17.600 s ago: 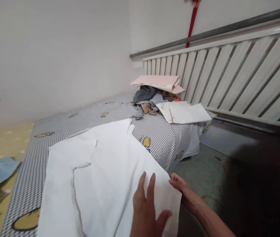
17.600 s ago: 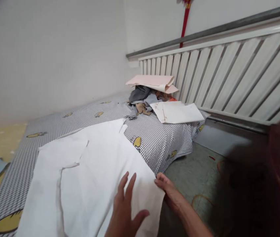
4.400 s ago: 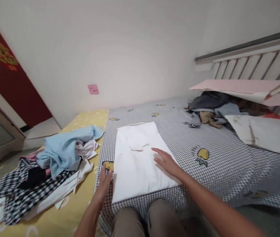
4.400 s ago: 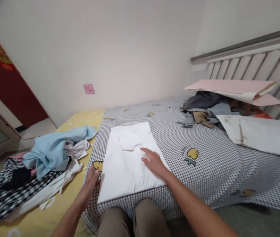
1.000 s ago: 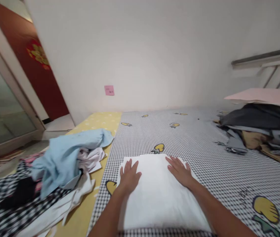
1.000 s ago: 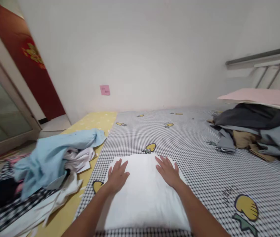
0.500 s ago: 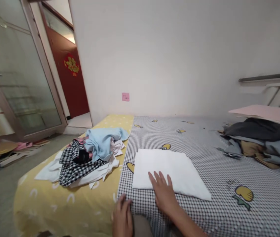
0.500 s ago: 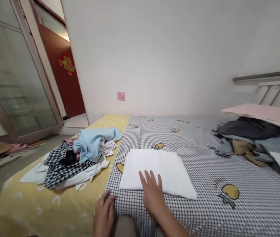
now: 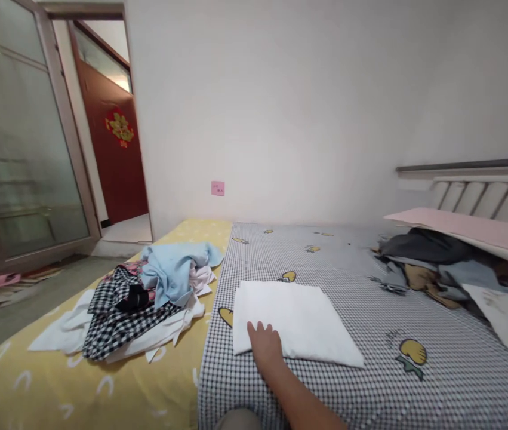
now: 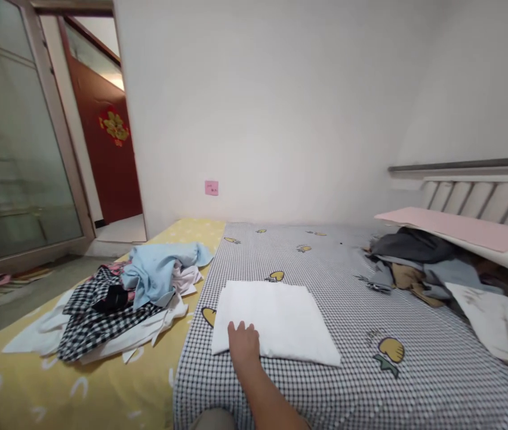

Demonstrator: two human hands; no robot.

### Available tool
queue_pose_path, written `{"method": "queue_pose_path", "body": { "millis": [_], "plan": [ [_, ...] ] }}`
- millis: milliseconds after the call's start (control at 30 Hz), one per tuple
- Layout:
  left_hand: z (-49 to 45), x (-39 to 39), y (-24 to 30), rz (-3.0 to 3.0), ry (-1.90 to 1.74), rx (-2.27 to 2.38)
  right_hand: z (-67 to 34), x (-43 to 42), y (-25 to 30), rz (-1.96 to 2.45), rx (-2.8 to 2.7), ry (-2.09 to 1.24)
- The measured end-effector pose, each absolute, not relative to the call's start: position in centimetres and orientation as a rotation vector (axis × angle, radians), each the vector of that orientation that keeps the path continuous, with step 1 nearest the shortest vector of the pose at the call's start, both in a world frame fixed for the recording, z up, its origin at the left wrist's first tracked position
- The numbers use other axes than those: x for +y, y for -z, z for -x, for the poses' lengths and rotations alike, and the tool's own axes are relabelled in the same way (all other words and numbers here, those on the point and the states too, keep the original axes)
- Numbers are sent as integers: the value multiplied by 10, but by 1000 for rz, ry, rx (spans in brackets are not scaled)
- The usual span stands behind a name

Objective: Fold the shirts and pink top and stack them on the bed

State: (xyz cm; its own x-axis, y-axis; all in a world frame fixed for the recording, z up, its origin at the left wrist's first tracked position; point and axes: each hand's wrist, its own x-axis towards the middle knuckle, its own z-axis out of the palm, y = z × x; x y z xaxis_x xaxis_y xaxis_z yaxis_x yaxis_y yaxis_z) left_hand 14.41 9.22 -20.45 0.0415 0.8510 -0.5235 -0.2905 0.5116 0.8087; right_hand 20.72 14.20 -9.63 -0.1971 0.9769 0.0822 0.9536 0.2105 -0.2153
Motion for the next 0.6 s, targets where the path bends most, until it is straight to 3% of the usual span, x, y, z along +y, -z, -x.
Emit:
{"method": "queue_pose_path", "body": {
  "millis": [167,367,600],
  "plan": [
    [-128,65,212,-488,-870,1230,-244,163,57,1738,-2047,-444],
    [-136,-3,179,14,-1281,704,-273,169,4,1501,-1594,-811],
    [-185,5,131,95,-944,755,-259,140,-35,1081,-1127,-1242]
  ]
}}
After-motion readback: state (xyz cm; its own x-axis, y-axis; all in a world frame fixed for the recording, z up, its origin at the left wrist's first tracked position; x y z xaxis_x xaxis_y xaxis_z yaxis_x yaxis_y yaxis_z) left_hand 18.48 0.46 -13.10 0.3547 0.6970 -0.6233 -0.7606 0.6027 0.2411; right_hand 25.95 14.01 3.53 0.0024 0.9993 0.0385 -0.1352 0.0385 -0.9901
